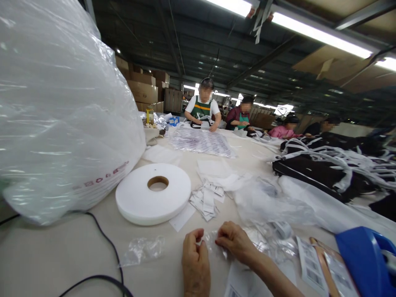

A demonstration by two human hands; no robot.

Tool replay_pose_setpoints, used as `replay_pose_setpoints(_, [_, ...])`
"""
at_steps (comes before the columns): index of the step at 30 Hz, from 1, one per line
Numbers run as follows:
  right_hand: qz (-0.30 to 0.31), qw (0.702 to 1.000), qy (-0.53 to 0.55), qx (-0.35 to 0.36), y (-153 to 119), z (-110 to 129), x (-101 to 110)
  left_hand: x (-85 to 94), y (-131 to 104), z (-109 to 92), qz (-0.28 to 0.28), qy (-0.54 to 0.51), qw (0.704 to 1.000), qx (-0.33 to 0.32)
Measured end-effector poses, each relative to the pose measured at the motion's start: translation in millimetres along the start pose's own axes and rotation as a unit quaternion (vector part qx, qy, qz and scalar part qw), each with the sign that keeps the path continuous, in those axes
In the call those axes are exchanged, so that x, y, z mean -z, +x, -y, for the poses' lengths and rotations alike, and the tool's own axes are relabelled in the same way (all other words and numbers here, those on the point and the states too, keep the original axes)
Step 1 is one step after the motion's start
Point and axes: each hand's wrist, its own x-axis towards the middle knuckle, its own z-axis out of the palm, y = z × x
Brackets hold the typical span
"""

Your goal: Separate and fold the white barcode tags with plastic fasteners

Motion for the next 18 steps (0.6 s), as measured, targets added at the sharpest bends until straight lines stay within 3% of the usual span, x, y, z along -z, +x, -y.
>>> replay_pose_setpoints(9, [-0.052,0.979,0.196,-0.005,-5.9,6.2,26.9,-1.7,-1.0,-6.3,0.019,-0.021,1.000,-0.010])
replay_pose_setpoints(15, [-0.087,0.956,0.280,0.011,-18.0,24.6,27.0,0.6,-10.9,-26.9,0.137,-0.081,0.984,-0.076])
replay_pose_setpoints(18, [-0.103,0.946,0.306,0.018,-24.2,40.2,17.3,4.5,-8.2,-36.3,0.196,-0.133,0.971,-0.022])
